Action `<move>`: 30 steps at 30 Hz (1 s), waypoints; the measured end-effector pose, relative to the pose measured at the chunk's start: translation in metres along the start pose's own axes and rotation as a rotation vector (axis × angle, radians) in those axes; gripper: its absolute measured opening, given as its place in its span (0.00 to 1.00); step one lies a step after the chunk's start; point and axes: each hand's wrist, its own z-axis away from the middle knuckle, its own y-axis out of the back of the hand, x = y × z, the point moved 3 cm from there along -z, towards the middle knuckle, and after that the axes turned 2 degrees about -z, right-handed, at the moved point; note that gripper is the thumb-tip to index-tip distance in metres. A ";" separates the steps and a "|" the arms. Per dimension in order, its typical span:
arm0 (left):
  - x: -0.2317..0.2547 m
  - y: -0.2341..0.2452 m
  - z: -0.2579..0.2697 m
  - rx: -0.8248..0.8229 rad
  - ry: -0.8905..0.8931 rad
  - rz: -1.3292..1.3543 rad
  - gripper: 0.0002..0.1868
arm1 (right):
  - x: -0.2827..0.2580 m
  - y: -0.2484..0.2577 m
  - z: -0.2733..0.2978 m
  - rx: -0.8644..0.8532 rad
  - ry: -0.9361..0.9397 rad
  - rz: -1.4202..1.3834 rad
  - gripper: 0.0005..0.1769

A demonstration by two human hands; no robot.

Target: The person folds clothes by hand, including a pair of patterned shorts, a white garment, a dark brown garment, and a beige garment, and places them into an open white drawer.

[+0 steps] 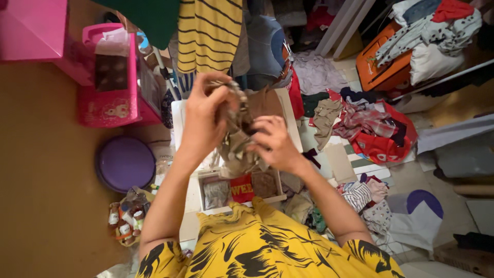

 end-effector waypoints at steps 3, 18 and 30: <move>-0.004 0.012 0.006 -0.118 0.054 -0.254 0.08 | 0.012 0.026 0.004 0.052 0.006 0.069 0.10; 0.003 0.025 0.023 -0.148 0.078 -0.334 0.08 | -0.013 0.095 0.004 -0.012 -0.080 0.277 0.10; 0.035 0.019 0.021 -0.183 -0.047 -0.493 0.24 | -0.020 0.090 0.007 0.016 -0.164 0.366 0.27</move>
